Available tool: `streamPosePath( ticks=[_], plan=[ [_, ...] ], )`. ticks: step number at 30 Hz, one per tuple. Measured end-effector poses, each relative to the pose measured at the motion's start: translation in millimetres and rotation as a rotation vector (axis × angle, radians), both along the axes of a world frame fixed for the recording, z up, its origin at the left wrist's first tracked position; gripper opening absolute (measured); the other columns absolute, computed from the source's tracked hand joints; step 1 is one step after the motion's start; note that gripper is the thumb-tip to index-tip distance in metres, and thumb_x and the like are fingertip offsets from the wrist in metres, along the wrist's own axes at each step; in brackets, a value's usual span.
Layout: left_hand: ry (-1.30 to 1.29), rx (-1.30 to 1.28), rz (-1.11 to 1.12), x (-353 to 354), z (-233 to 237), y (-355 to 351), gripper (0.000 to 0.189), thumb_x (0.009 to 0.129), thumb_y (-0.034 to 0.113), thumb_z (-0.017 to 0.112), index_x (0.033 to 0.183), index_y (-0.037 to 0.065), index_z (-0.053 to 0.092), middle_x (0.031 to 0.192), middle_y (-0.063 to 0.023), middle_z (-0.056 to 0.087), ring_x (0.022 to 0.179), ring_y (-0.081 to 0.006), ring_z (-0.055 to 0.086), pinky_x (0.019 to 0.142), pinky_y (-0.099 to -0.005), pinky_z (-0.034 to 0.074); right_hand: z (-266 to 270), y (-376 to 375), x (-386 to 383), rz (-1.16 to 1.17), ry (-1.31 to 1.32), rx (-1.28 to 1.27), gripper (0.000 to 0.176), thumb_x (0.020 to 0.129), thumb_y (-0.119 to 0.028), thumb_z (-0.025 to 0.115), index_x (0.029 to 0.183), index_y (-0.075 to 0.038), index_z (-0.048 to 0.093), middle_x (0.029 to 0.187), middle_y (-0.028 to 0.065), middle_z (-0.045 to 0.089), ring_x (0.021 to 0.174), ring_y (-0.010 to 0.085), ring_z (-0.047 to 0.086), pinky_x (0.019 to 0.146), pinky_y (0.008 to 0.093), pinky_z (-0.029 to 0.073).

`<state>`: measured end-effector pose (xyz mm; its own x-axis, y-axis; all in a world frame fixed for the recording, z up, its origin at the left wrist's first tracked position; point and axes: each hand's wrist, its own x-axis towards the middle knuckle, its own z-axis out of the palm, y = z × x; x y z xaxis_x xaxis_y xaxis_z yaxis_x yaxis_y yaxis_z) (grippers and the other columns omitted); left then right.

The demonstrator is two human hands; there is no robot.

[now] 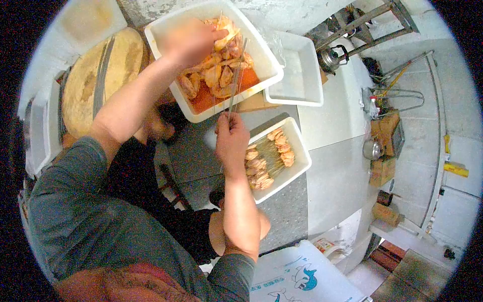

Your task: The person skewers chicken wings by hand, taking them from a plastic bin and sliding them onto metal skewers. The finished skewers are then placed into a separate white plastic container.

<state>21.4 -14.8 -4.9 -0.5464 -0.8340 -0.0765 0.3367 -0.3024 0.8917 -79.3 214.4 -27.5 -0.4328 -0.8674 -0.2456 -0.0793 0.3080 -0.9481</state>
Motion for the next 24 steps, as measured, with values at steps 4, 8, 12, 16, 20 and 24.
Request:
streamPosePath(
  ticks=[4,8,12,16,20,24],
  plan=[
    [0.045,-0.027,-0.028,-3.5,-4.1,0.1,0.025,0.092,0.016,0.058,0.105,-0.005,0.059,0.099,-0.0113,0.065,0.092,-0.0186,0.065,0.079,-0.0304,0.054,6.7,-4.7,-2.5,0.007,-0.091,-0.042,0.022,0.093,-0.02,0.056,0.087,0.001,0.059,0.063,0.0017,0.055,0.055,0.0097,0.049,0.052,0.0265,0.041],
    [0.013,-0.031,-0.043,-5.8,-4.8,1.5,0.025,0.093,0.016,0.058,0.105,-0.005,0.059,0.099,-0.0108,0.065,0.093,-0.0187,0.065,0.083,-0.0298,0.053,-1.4,-5.8,0.6,-0.021,-0.064,-0.115,0.02,0.094,-0.019,0.054,0.087,-0.001,0.058,0.062,0.0013,0.054,0.053,0.0081,0.047,0.048,0.025,0.038],
    [0.008,0.011,-0.018,-4.9,0.4,5.5,0.025,0.093,0.017,0.057,0.105,-0.006,0.058,0.099,-0.0114,0.064,0.093,-0.0193,0.065,0.083,-0.0296,0.053,6.3,-5.4,2.5,-0.109,-0.185,-0.114,0.018,0.094,-0.018,0.053,0.09,-0.001,0.057,0.062,0.0018,0.054,0.052,0.0079,0.047,0.047,0.0243,0.038],
    [0.02,0.016,0.002,-3.8,2.8,4.8,0.026,0.093,0.017,0.057,0.105,-0.006,0.057,0.099,-0.0118,0.064,0.093,-0.0203,0.065,0.083,-0.0299,0.053,3.6,-6.4,5.1,-0.118,-0.22,-0.156,0.018,0.094,-0.018,0.053,0.09,-0.001,0.057,0.063,0.0022,0.054,0.052,0.0085,0.048,0.047,0.0247,0.038],
    [0.079,-0.007,-0.028,-3.7,-2.3,3.7,0.026,0.093,0.017,0.057,0.105,-0.006,0.057,0.099,-0.0113,0.064,0.092,-0.0196,0.065,0.083,-0.0299,0.052,0.7,-9.7,6.3,-0.064,-0.054,-0.126,0.02,0.095,-0.019,0.053,0.09,0.001,0.058,0.064,0.0032,0.055,0.053,0.0099,0.049,0.05,0.0259,0.039],
    [0.06,-0.04,-0.08,-11.3,-2.8,14.7,0.025,0.092,0.015,0.057,0.104,-0.006,0.058,0.097,-0.011,0.064,0.089,-0.0186,0.065,0.082,-0.0295,0.052,6.3,-21.2,8.0,-0.109,-0.047,-0.096,0.023,0.095,-0.019,0.053,0.092,0.003,0.059,0.064,0.0048,0.057,0.056,0.0112,0.052,0.052,0.0271,0.042]
  ],
)
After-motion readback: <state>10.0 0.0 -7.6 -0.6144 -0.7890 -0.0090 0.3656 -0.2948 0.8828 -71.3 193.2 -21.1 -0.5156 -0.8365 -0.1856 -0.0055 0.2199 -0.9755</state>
